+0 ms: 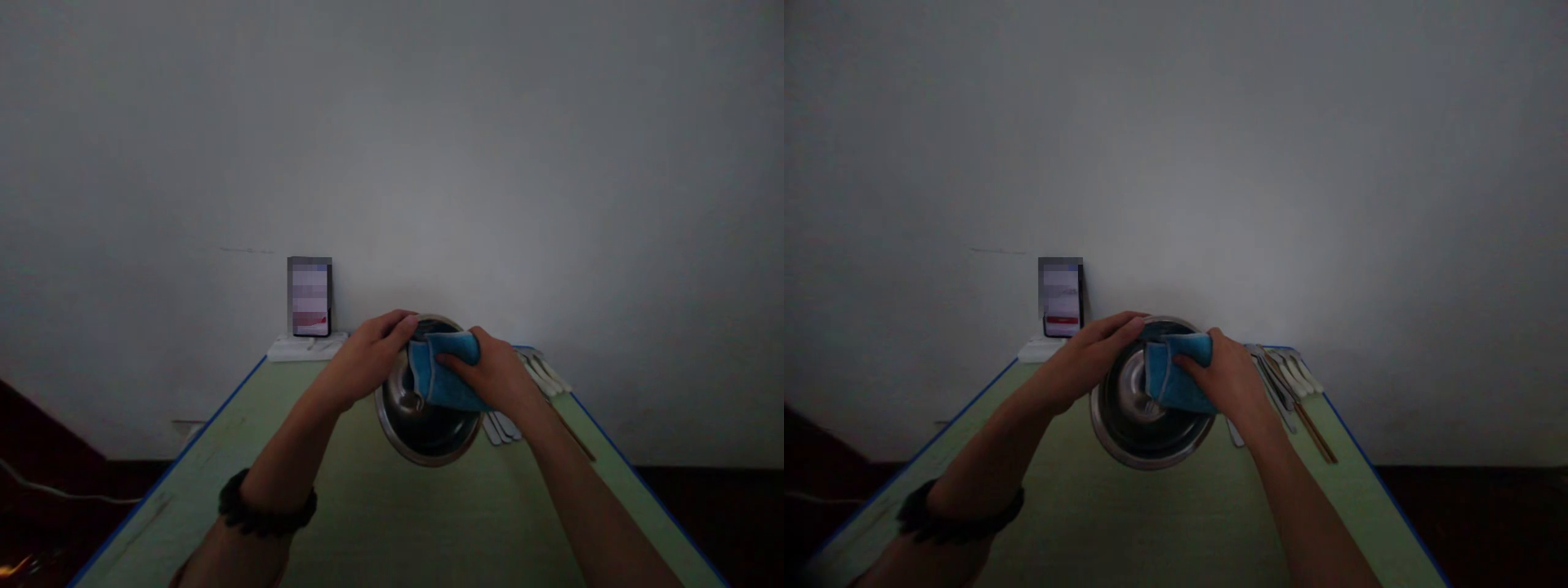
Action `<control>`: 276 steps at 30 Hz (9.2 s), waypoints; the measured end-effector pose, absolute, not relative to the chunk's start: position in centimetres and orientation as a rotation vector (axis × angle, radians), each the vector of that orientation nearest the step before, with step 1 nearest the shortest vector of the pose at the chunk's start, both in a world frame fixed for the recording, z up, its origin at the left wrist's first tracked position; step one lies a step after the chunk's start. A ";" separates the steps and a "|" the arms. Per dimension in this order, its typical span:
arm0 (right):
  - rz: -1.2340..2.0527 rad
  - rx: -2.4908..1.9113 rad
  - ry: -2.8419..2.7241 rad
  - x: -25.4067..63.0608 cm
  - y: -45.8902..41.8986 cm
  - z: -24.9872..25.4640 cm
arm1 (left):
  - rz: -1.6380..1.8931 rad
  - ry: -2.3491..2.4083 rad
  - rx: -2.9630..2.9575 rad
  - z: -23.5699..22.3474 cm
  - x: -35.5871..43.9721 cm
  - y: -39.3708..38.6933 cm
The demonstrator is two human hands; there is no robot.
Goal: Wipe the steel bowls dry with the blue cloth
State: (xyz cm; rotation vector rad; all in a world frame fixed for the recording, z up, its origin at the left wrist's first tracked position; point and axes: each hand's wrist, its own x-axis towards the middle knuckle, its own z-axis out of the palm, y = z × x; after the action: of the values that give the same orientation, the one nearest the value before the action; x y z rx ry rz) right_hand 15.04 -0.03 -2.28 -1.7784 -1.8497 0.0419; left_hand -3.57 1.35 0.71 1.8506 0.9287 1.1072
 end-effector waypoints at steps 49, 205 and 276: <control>0.327 -1.530 -1.170 5.4 14.0 0.4 | 1.319 1.097 0.550 1.3 -12.7 11.9; 0.059 -1.501 -1.589 11.1 3.5 -2.0 | 1.637 0.948 1.551 1.3 -2.4 3.3; 0.225 -1.359 -1.660 13.5 4.3 -1.1 | 0.674 1.445 2.390 1.7 -6.3 3.6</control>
State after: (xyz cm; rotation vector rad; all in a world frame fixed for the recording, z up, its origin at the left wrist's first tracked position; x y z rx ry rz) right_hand 13.54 4.28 -1.11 -1.3595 -1.6603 0.2251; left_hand -6.31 3.57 1.65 2.3904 1.4445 0.6740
